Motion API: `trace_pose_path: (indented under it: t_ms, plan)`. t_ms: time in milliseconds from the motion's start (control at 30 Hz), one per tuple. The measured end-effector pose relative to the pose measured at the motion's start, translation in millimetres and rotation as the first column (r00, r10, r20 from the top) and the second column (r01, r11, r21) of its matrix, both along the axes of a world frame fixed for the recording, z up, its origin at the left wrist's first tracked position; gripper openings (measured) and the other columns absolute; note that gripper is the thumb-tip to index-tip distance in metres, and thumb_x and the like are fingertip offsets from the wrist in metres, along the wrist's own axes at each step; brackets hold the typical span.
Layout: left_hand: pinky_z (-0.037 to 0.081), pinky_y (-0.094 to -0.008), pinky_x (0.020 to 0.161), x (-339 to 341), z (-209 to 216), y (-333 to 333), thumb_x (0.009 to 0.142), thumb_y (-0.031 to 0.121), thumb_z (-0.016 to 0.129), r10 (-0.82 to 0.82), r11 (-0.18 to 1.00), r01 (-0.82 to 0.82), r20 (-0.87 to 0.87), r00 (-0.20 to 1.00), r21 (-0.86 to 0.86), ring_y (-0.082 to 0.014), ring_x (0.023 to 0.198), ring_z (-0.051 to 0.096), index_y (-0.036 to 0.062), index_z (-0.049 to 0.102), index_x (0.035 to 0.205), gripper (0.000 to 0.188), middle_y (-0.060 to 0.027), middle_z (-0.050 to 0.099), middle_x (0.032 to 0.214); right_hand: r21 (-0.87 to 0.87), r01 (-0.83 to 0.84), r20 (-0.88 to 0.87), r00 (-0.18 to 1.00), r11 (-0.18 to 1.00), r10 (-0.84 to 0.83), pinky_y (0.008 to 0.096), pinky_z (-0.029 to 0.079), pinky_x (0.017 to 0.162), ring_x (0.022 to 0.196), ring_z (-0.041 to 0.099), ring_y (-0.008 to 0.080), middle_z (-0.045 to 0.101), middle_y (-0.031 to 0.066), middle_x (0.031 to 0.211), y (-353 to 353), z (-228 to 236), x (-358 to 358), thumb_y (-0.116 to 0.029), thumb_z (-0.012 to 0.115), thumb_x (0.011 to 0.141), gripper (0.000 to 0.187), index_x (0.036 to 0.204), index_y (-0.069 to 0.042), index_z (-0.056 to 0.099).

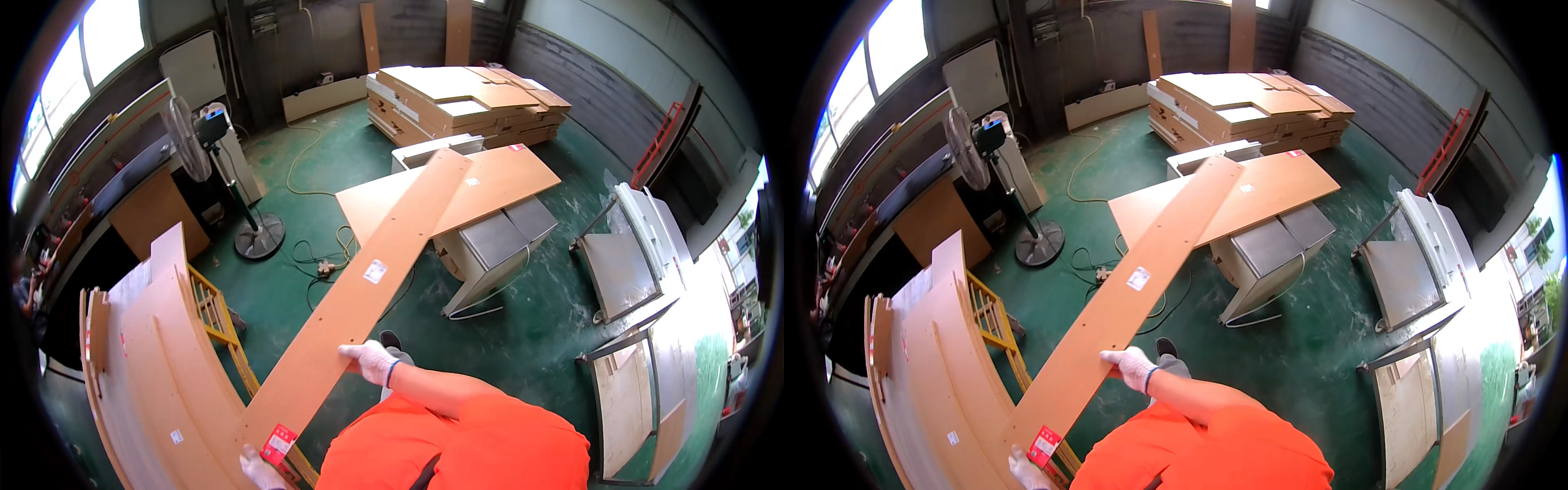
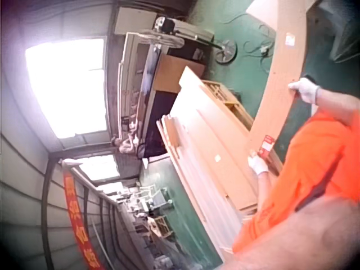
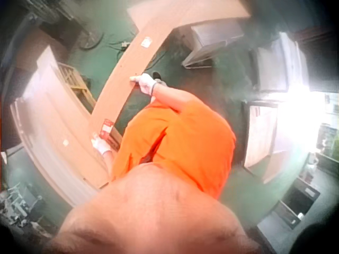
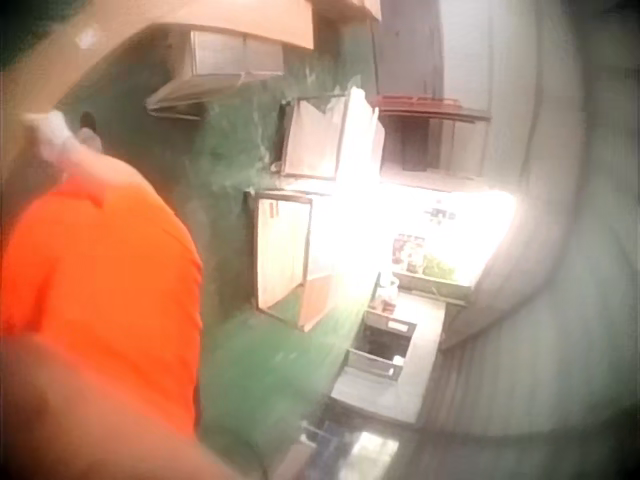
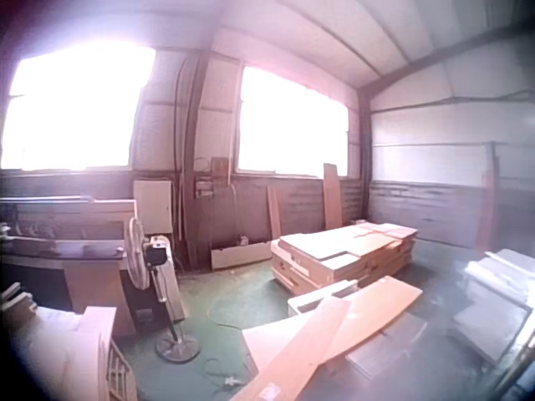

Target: The person picks up wooden boards from a large stack on a table, carries them across the room, and places them onto a metal rack.

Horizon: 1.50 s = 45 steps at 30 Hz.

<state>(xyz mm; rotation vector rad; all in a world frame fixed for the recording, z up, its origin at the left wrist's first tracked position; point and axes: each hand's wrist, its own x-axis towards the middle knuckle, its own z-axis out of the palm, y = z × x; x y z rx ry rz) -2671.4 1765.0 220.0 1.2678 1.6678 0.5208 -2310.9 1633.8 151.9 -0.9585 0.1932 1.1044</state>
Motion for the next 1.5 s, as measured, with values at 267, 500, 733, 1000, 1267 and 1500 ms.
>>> trace_pose_path:
  t_ms: [267, 500, 733, 1000, 1267, 1500]
  plan:
    - [0.058, -0.0338, 0.074, 399.0, -120.2, 69.9, 0.106, 0.024, 0.063, -0.316, 0.948, 0.3, 0.434, 0.844, 0.106, -0.0157, 0.081, 0.067, -0.0011, 0.058, 0.106, 0.026, -0.0101, 0.068, 0.098, -0.058, 0.502, -0.002, 0.865, 0.863, -0.503, 0.05, 0.061, 0.091, 0.105, 0.073, 0.0288, 0.073, 0.0107, 0.117, -94.8, -83.3, 318.2, -0.011, 0.071, 0.097, 0.029, 0.125, -0.004, 0.065]
    - [0.059, -0.0358, 0.075, 584.4, -163.8, 42.5, 0.106, 0.025, 0.063, -0.377, 0.92, 0.389, 0.364, 0.852, 0.043, -0.019, 0.084, 0.067, -0.0026, 0.056, 0.112, 0.029, -0.0133, 0.067, 0.103, -0.468, 0.392, 0.107, 0.915, 0.792, -0.39, 0.0513, 0.059, 0.085, 0.104, 0.073, 0.029, 0.074, 0.0104, 0.118, -140.9, -75.7, 474.5, -0.025, 0.077, 0.095, 0.038, 0.125, -0.006, 0.065]
    - [0.059, -0.0405, 0.085, 655.1, -194.0, 20.4, 0.103, 0.025, 0.06, -0.334, 0.893, 0.396, 0.275, 0.902, -0.216, -0.0292, 0.106, 0.067, -0.0005, 0.04, 0.142, 0.05, -0.0181, 0.059, 0.131, -0.856, 0.445, 0.481, 0.872, 0.263, 0.088, 0.0393, 0.056, 0.069, 0.085, 0.072, 0.0266, 0.076, 0.0164, 0.098, -160.0, -108.8, 538.1, -0.032, 0.08, 0.087, 0.036, 0.104, 0.0, 0.074]
    - [0.059, -0.0435, 0.071, 676.9, -179.5, 20.8, 0.106, 0.034, 0.055, -0.375, 0.782, 0.466, 0.285, 0.882, -0.414, -0.0237, 0.093, 0.07, 0.0104, 0.045, 0.139, 0.042, -0.011, 0.065, 0.119, -0.88, 0.433, 0.45, 0.892, 0.193, 0.05, 0.0454, 0.057, 0.096, 0.111, 0.071, 0.0385, 0.074, 0.0249, 0.118, -146.6, -75.9, 538.7, -0.042, 0.081, 0.08, 0.058, 0.114, 0.003, 0.07]
    - [0.06, -0.0427, 0.065, 670.7, -189.3, -7.3, 0.108, 0.033, 0.055, -0.334, 0.79, 0.44, 0.303, 0.893, -0.427, -0.0239, 0.084, 0.072, 0.0073, 0.043, 0.134, 0.039, -0.0129, 0.065, 0.112, -0.772, 0.557, 0.538, 0.829, 0.308, -0.15, 0.0395, 0.058, 0.086, 0.096, 0.075, 0.0307, 0.077, 0.0196, 0.105, -163.9, -94.3, 550.4, -0.013, 0.084, 0.076, 0.039, 0.108, 0.006, 0.071]
    - [0.06, -0.0417, 0.071, 705.6, -182.9, -26.9, 0.105, 0.033, 0.058, -0.361, 0.779, 0.463, 0.301, 0.883, -0.424, -0.0242, 0.095, 0.07, 0.0052, 0.042, 0.137, 0.046, -0.0141, 0.063, 0.122, -0.716, 0.594, 0.587, 0.796, 0.367, -0.145, 0.0403, 0.057, 0.087, 0.097, 0.074, 0.0339, 0.076, 0.0221, 0.103, -194.7, -115.4, 582.0, -0.017, 0.083, 0.075, 0.04, 0.105, 0.006, 0.072]
